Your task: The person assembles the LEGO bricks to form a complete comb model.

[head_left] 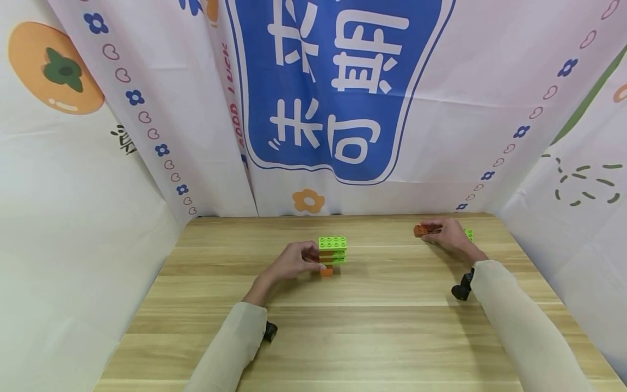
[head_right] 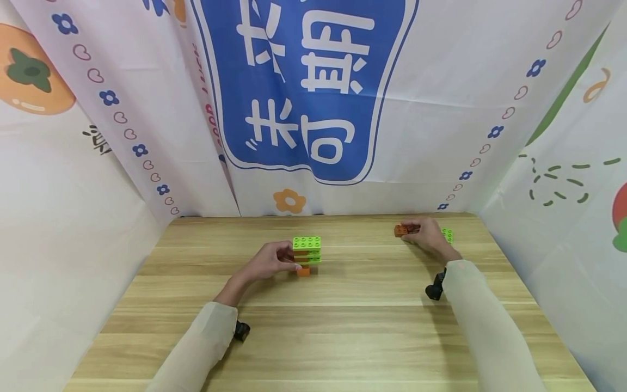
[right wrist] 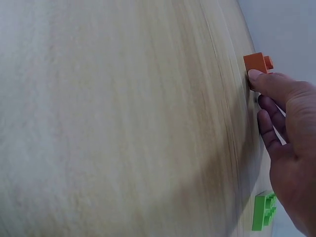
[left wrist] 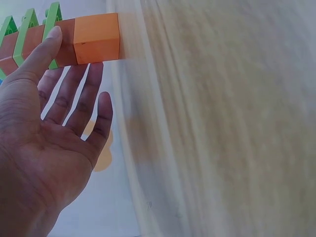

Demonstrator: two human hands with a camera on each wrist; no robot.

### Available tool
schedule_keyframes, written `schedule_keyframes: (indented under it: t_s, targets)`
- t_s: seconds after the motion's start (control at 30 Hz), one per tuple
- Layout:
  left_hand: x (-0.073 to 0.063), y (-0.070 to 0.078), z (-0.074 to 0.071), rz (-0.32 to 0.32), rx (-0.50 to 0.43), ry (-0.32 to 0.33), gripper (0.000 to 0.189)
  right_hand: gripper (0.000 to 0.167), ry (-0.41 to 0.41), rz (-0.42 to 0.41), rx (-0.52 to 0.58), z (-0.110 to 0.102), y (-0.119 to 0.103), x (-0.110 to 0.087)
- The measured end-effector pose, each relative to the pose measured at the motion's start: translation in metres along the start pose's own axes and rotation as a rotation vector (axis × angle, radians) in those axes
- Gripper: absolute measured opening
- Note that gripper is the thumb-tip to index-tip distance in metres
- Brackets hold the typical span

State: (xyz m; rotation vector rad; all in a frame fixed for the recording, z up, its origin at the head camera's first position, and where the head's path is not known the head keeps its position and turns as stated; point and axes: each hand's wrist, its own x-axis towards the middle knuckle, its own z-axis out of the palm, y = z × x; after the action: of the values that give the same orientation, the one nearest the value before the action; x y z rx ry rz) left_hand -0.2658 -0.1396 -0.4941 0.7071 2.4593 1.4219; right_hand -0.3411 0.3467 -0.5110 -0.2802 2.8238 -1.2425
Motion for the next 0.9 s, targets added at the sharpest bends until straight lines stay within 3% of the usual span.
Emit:
schedule_keyframes:
  t_s: [0.43, 0.9]
  targets:
    - [0.003, -0.002, 0.0, 0.003, 0.031, 0.002, 0.025, 0.046, -0.03, -0.049, -0.023, 0.001, -0.015, 0.0]
    - [0.003, -0.004, 0.001, 0.0, 0.004, 0.009, 0.025, 0.04, -0.075, -0.164, -0.062, 0.0, -0.052, 0.002]
